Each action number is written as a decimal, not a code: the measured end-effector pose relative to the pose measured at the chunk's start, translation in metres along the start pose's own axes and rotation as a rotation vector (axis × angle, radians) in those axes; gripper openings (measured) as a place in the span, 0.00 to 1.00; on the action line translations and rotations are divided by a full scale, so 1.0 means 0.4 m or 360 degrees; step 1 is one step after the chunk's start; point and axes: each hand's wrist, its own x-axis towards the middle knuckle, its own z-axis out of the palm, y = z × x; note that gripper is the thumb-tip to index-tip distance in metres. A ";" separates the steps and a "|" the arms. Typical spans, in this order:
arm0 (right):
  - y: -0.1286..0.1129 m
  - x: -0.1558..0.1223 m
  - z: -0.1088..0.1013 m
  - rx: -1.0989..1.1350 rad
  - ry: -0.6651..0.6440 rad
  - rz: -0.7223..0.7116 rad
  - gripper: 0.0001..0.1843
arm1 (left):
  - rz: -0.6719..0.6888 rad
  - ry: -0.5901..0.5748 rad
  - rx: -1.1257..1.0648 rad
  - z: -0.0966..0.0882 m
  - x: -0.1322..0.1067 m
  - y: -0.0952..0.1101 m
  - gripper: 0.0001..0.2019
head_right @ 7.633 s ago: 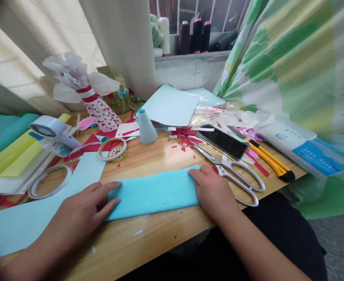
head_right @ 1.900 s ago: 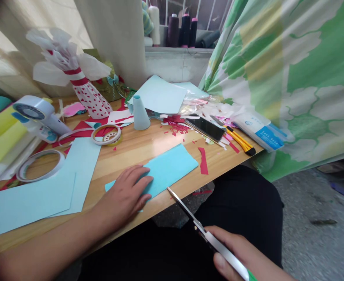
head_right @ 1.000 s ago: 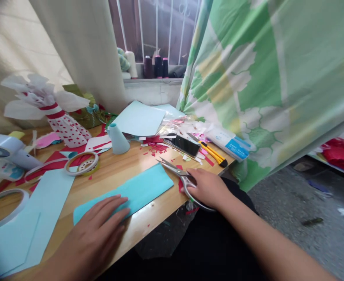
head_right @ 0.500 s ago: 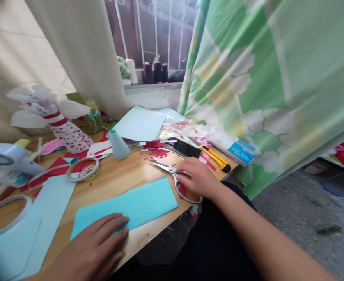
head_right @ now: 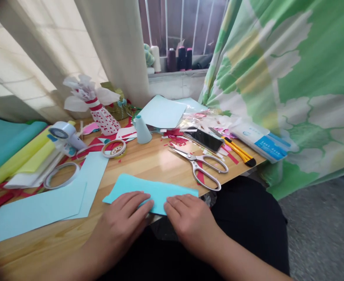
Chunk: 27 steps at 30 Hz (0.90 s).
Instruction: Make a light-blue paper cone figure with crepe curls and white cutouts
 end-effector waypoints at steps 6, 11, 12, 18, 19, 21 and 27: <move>0.071 0.094 -0.198 0.0476 0.0558 0.0256 0.29 | -0.0631 0.0028 -0.0559 -0.107 0.088 -0.049 0.09; 0.147 0.161 -0.165 0.2091 0.0355 0.0718 0.33 | -0.1361 0.0296 -0.1845 -0.141 0.146 -0.095 0.13; 0.144 0.175 -0.135 0.2258 0.0145 0.0794 0.33 | -0.1397 0.0335 -0.2032 -0.130 0.153 -0.097 0.13; 0.091 0.232 0.003 0.2290 -0.0060 0.1165 0.16 | -0.1552 0.0365 -0.2459 -0.043 0.159 -0.100 0.12; 0.092 0.235 0.013 0.2278 -0.0049 0.1184 0.14 | -0.1571 0.0331 -0.2472 -0.034 0.156 -0.105 0.12; 0.104 0.236 0.028 0.2274 -0.0056 0.1195 0.13 | -0.1602 0.0219 -0.2400 -0.022 0.147 -0.121 0.13; 0.157 0.228 0.069 0.2307 -0.0074 0.1139 0.10 | -0.1538 0.0042 -0.1924 -0.022 0.132 -0.157 0.11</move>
